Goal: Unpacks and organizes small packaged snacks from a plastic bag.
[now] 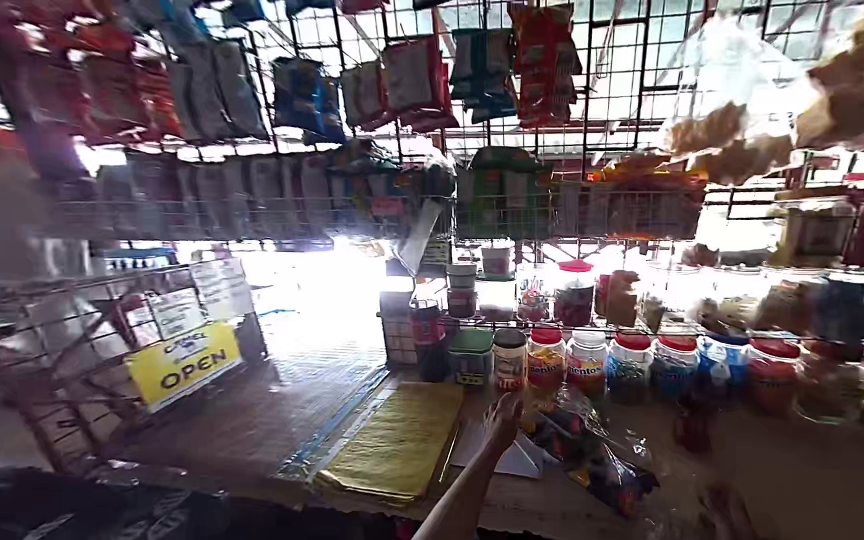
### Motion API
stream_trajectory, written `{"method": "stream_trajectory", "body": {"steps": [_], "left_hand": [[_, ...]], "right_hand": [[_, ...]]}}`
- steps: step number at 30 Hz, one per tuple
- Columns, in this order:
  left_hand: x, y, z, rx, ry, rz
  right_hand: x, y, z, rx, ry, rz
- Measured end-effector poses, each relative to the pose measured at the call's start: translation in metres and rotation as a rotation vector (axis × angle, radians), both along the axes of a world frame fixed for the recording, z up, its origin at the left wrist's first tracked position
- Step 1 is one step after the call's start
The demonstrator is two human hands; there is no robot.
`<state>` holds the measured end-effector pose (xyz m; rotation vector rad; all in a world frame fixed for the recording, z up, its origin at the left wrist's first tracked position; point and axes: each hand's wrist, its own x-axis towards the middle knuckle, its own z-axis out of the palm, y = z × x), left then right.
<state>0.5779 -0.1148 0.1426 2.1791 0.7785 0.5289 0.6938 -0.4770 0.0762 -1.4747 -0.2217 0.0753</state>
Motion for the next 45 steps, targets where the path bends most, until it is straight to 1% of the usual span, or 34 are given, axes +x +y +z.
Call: {"method": "stream_trajectory", "body": {"steps": [2,5,7,10,12,15,17,20,23,25,27,29,31,33,36,39,41,43,44,45], "left_hand": [[0.018,0.008,-0.009,-0.095,0.077,-0.001],[0.026,0.011,-0.024,-0.231,0.13,-0.057],[0.028,0.011,-0.033,-0.257,0.135,-0.08],[0.024,0.007,-0.025,-0.295,0.086,-0.068],[0.015,-0.002,-0.019,-0.37,0.061,-0.044],[0.004,-0.006,-0.016,-0.52,0.016,-0.02],[-0.003,-0.007,-0.015,-0.627,0.002,0.003],[-0.017,-0.002,-0.019,-0.703,0.082,-0.069],[-0.024,-0.004,-0.02,-0.669,0.127,-0.164],[-0.025,-0.003,-0.024,-0.65,0.063,-0.241],[-0.029,-0.004,-0.03,-0.659,-0.064,-0.3],[-0.041,-0.01,-0.027,-0.688,-0.172,-0.323],[-0.066,-0.02,-0.016,-0.696,-0.237,-0.298],[-0.107,-0.022,0.0,-0.654,-0.249,-0.242],[-0.174,-0.005,0.033,-0.444,-0.232,-0.122],[-0.246,0.022,0.07,-0.217,-0.204,-0.028],[-0.294,0.042,0.085,-0.08,-0.185,0.004],[-0.341,0.062,0.088,0.029,-0.131,0.038],[-0.363,0.07,0.083,0.057,-0.101,0.078],[-0.384,0.077,0.075,0.041,-0.075,0.129]], "right_hand": [[0.01,0.018,-0.004,-0.019,-0.009,0.016],[0.016,0.029,-0.017,-0.062,-0.052,-0.007],[0.02,0.031,-0.02,-0.064,-0.055,-0.057],[0.035,0.032,-0.022,-0.072,-0.079,-0.091],[0.037,0.03,-0.028,-0.109,-0.089,-0.094],[0.026,0.029,-0.021,-0.186,-0.074,-0.094],[0.022,0.028,-0.019,-0.19,-0.073,-0.062],[0.018,0.027,-0.022,-0.107,-0.055,0.044],[0.015,0.024,-0.027,-0.068,-0.096,0.15],[0.012,0.024,-0.032,-0.044,-0.139,0.155],[0.007,0.024,-0.033,-0.02,-0.183,0.14],[0.0,0.021,-0.029,-0.007,-0.245,0.123],[-0.015,0.018,-0.019,-0.008,-0.282,0.125],[-0.039,0.024,-0.005,-0.01,-0.282,0.168],[-0.085,0.053,0.01,0.035,-0.252,0.325],[-0.137,0.1,-0.001,0.207,-0.164,0.546],[-0.174,0.134,-0.014,0.315,-0.008,0.647],[-0.203,0.165,-0.025,0.35,0.114,0.71],[-0.215,0.178,-0.031,0.373,0.139,0.727],[-0.224,0.19,-0.037,0.389,0.142,0.737]]}}
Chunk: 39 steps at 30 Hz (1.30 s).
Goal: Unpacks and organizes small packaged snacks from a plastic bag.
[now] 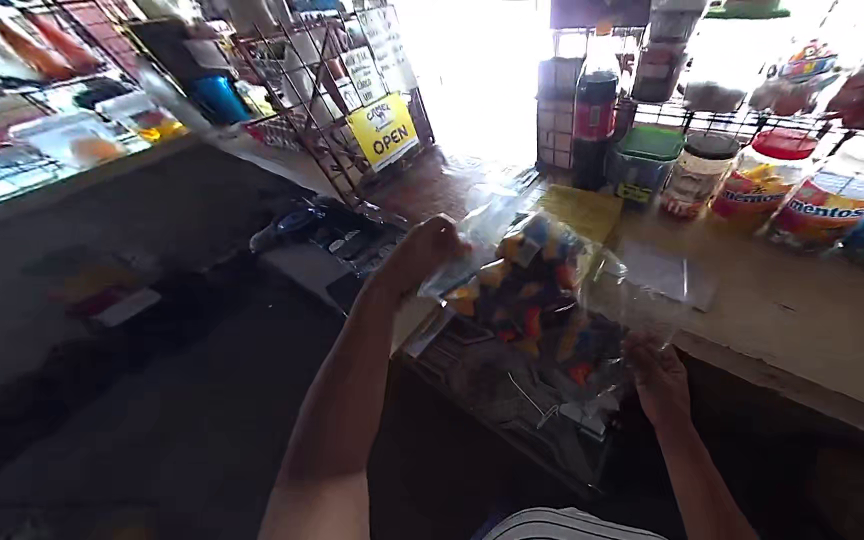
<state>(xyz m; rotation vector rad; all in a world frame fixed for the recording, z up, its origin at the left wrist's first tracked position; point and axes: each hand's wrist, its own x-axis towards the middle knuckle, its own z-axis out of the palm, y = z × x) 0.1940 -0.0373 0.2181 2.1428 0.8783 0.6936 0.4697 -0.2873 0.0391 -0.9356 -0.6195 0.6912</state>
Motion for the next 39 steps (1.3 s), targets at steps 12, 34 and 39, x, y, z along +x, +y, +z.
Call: {"method": "stream_trajectory", "body": {"steps": [12,34,39], "left_hand": [[-0.12,0.095,-0.268,-0.485,-0.165,0.345],[-0.078,-0.045,-0.3,0.4,-0.095,-0.232],[-0.069,0.031,-0.207,-0.242,-0.442,0.139]], "right_hand": [[-0.096,0.106,-0.03,-0.251,-0.348,-0.013],[-0.134,0.116,-0.052,-0.548,0.208,0.065],[-0.116,0.14,-0.03,-0.319,-0.238,0.266]]}}
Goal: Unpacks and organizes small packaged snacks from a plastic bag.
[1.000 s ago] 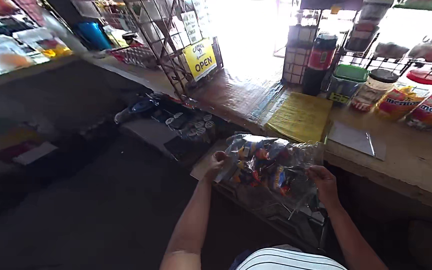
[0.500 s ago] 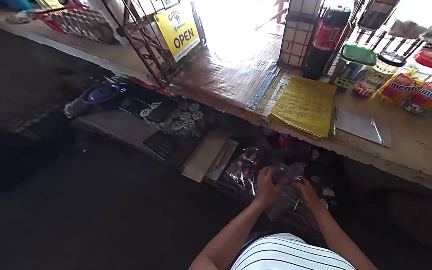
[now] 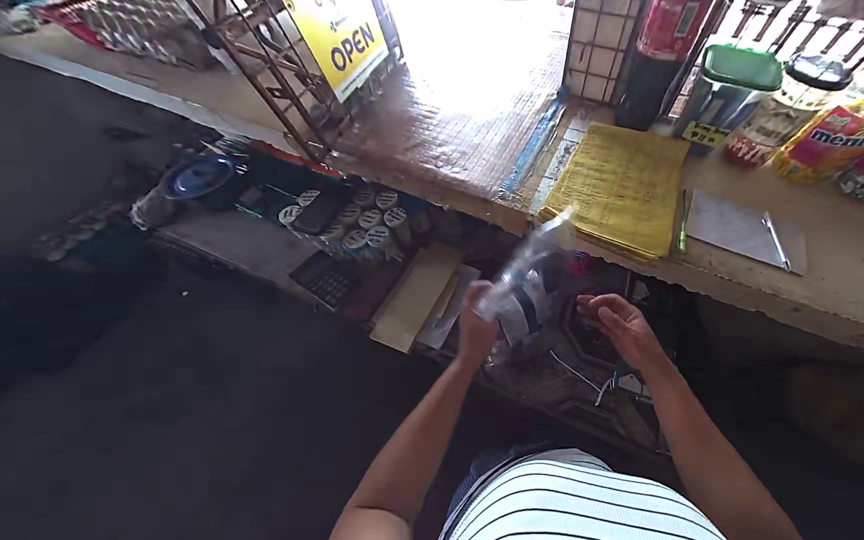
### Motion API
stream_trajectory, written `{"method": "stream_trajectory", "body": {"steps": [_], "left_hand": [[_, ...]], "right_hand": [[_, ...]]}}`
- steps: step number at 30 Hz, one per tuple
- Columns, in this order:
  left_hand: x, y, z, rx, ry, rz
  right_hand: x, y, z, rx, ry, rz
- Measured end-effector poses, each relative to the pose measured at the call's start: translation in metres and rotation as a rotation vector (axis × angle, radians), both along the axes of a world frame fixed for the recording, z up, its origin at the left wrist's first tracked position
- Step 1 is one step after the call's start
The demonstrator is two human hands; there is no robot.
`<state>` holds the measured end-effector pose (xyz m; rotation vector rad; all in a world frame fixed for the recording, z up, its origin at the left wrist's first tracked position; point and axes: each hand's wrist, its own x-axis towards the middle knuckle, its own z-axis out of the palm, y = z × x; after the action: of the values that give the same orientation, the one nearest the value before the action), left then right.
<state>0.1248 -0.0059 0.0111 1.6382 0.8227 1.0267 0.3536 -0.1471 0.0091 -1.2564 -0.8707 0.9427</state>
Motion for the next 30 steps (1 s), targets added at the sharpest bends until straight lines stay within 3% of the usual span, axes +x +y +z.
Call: {"method": "stream_trajectory", "body": {"steps": [3,5,7,9,11,14,17,19,21,24,26,30], "left_hand": [[-0.002,0.037,0.045,-0.235,-0.377,0.014],[-0.013,0.045,0.065,-0.333,-0.537,0.005],[-0.019,0.044,0.069,-0.442,-0.609,0.094],[-0.021,0.04,0.056,-0.476,-0.576,0.195],[-0.023,0.038,0.032,-0.427,-0.4,0.312],[-0.013,0.054,-0.008,-0.452,-0.133,0.387],[0.001,0.064,-0.069,-0.825,-0.178,0.458],[-0.005,0.038,-0.095,-0.934,-0.167,0.455],[-0.008,-0.009,-0.099,-0.926,-0.07,0.402],[-0.008,-0.067,-0.094,-0.982,0.048,0.073],[-0.003,-0.079,-0.101,-0.971,0.079,-0.05],[0.011,-0.07,-0.117,-0.974,-0.003,0.097]], "right_hand": [[0.017,0.007,-0.033,-0.134,-0.17,-0.287],[0.018,-0.002,-0.057,-0.197,0.012,-0.188],[-0.002,-0.013,-0.063,-0.094,0.224,0.013],[-0.025,-0.016,-0.053,0.022,0.306,0.192],[-0.037,-0.012,-0.037,0.047,0.219,0.212],[-0.049,0.0,-0.02,0.029,-0.037,-0.141],[-0.05,0.003,-0.034,0.02,-0.237,-0.324],[-0.056,0.001,-0.057,-0.046,-0.334,-0.259],[-0.069,-0.004,-0.081,-0.165,-0.325,-0.138],[-0.084,-0.011,-0.1,-0.31,-0.299,0.164],[-0.093,-0.016,-0.097,-0.353,-0.353,0.289],[-0.076,-0.016,-0.105,-0.329,-0.845,0.23]]}}
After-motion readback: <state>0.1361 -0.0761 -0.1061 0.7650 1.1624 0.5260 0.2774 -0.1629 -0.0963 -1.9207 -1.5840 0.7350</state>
